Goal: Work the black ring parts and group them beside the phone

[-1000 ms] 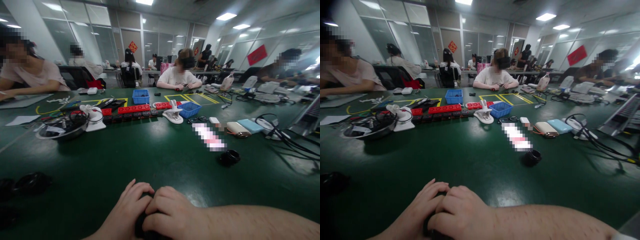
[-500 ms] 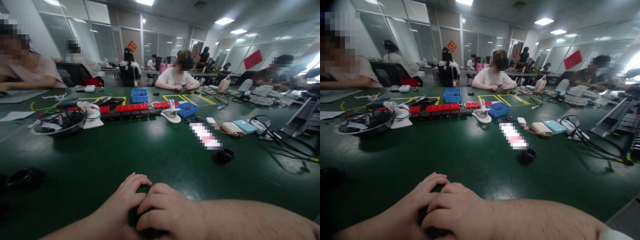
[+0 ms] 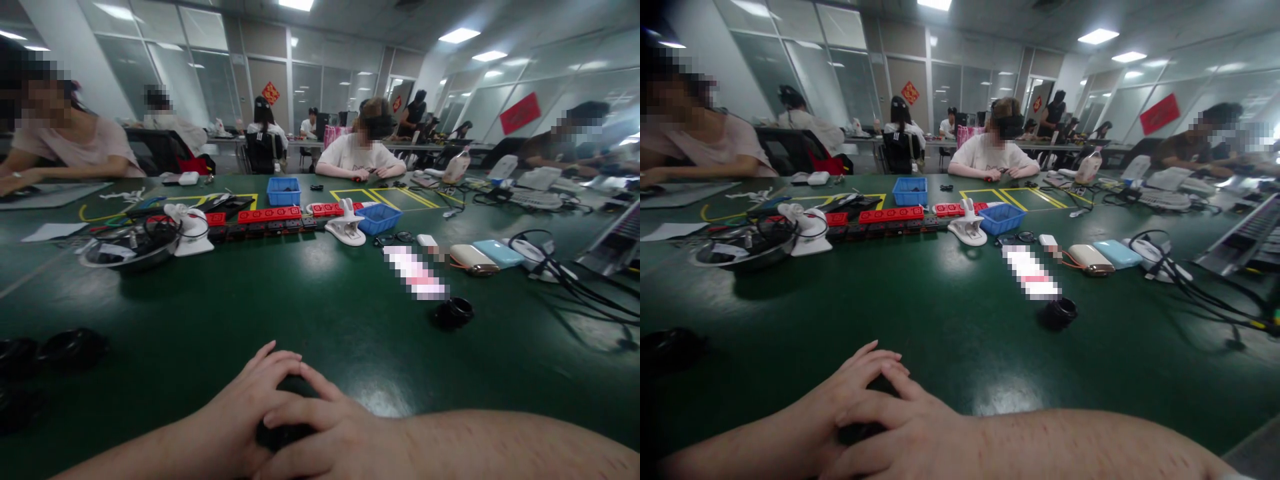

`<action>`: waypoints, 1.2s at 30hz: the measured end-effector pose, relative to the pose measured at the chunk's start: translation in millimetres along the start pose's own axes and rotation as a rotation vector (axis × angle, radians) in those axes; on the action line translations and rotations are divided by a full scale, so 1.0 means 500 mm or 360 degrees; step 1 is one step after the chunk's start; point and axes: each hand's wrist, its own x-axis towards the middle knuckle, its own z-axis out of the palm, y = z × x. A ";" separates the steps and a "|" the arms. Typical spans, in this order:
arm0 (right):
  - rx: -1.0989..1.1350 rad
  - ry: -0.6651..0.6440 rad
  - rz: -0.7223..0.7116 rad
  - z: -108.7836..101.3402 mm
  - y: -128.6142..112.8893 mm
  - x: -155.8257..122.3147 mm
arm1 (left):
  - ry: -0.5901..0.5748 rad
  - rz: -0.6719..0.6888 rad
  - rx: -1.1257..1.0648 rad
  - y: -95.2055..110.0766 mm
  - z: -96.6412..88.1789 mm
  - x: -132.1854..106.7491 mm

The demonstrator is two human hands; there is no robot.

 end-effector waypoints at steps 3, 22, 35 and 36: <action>-0.0179 0.0250 0.0116 -0.019 -0.013 0.006 | -0.0046 0.0025 0.0010 0.007 -0.002 -0.001; 0.0046 0.0017 0.0471 -0.035 0.000 0.020 | 0.0160 -0.0242 -0.0008 0.025 0.007 -0.002; -0.0042 -0.0279 0.0015 -0.028 0.004 0.017 | 0.0001 -0.0064 0.0113 0.005 0.013 -0.007; -0.0053 -0.0291 0.0010 -0.029 0.004 0.018 | 0.0000 -0.0062 0.0125 0.003 0.015 -0.008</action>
